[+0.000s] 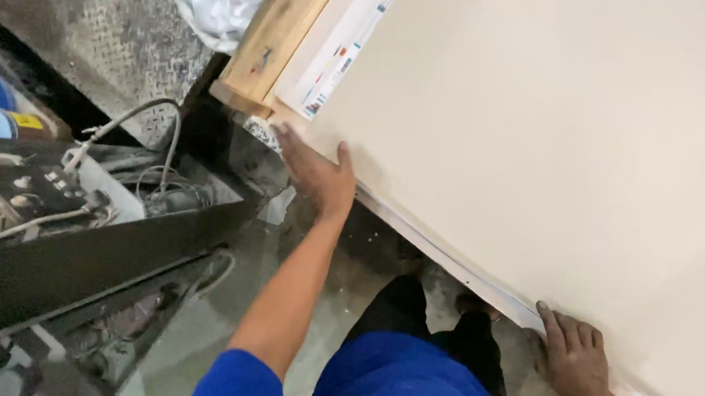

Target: Applying adhesive strips to the edges of a printing sheet or plate in a print shop.

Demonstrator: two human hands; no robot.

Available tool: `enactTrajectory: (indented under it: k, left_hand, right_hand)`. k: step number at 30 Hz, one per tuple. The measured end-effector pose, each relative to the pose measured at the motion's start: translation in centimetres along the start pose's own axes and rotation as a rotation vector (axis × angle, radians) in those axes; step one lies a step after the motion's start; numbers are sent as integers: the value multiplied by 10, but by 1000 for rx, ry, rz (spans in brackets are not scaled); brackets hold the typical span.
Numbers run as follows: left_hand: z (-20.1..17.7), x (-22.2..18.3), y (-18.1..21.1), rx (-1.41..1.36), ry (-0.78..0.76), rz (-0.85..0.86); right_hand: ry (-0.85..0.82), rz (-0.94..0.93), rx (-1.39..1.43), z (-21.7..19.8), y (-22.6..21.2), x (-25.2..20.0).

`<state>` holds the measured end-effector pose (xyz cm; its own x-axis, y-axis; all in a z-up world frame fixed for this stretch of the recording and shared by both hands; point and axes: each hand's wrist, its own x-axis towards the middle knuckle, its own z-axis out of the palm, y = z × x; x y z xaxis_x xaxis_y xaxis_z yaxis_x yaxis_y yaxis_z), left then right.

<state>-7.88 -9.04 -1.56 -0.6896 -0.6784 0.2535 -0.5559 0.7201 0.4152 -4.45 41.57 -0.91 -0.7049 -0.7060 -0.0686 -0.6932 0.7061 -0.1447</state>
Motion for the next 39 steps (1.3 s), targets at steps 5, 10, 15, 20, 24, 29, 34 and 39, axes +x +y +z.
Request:
enactTrajectory:
  k: [5,10,15,20,24,29,34,39]
  left_hand:
    - [8,-10,-53,-332,62,-548]
    - [4,30,-75,-289,-70,-437]
    - [17,59,-99,-380,-172,-363]
    - [17,122,-80,-467,-631,-295]
    - [13,146,-39,-438,-746,-203]
    - [50,139,-53,-386,-710,-141]
    - [4,129,-7,-246,-582,-22]
    - [-40,-15,121,-362,-421,652]
  right_hand:
    - [50,86,98,-32,-26,-16]
    - [92,83,117,-37,-24,-5]
    - [127,67,78,-39,-27,-11]
    - [85,125,96,-34,-24,-12]
    - [9,132,114,-39,-27,4]
    - [-44,117,122,-40,-35,12]
    - [-15,172,215,-14,-22,10]
    - [-41,276,352,-36,-25,-8]
